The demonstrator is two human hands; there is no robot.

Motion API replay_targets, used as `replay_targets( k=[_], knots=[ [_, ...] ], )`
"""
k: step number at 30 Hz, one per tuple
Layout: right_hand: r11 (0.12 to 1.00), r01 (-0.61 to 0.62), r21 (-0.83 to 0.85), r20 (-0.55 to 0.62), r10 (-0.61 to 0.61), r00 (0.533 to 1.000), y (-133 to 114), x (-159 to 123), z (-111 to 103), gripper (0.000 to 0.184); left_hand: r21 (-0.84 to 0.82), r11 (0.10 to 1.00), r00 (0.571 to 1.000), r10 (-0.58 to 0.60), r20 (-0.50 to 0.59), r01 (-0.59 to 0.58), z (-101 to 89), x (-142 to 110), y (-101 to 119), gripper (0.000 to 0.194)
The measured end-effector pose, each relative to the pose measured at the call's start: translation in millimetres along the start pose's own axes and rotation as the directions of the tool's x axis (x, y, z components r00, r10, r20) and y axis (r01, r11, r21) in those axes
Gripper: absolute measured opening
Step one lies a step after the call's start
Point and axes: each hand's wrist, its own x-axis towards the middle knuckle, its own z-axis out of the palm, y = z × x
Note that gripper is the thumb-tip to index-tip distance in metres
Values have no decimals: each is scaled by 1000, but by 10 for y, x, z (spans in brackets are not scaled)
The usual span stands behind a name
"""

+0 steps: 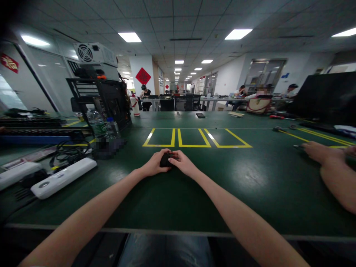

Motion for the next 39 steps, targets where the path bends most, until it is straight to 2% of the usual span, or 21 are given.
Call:
replay_targets(
  k=[5,9,12,15,18,22,27,33,39],
  knots=[
    [998,59,24,67,-60,996,-7,-29,-2,25,5,1000,1000,0,-5,0,5,3,-16,62],
    [995,96,33,46,-97,994,-44,-54,12,19,-1,1000,1000,6,-5,-6,-7,5,-3,62],
    [996,85,-5,1,-85,996,-60,-41,25,18,-10,1000,1000,3,2,-3,-14,5,7,62],
    [999,16,-28,-27,-16,1000,-65,-20,24,25,-20,1000,1000,-9,10,9,-16,6,13,62],
    [999,-26,-33,2,26,1000,-59,-13,7,28,-20,1000,1000,-12,12,13,-16,6,17,62],
    [1000,24,-7,68,-23,997,-50,-36,-12,27,-14,1000,1000,-8,11,8,-21,5,27,61],
    [998,62,-24,24,-61,998,-73,-59,9,20,-10,1000,1000,-8,7,8,-16,4,21,62],
    [1000,-15,18,-19,15,1000,-13,1,24,29,-7,1000,1000,-16,-10,15,16,12,-11,64],
    [999,14,43,79,-18,997,-12,-22,-23,31,3,1000,1000,-10,-7,10,4,9,3,61]
  ],
)
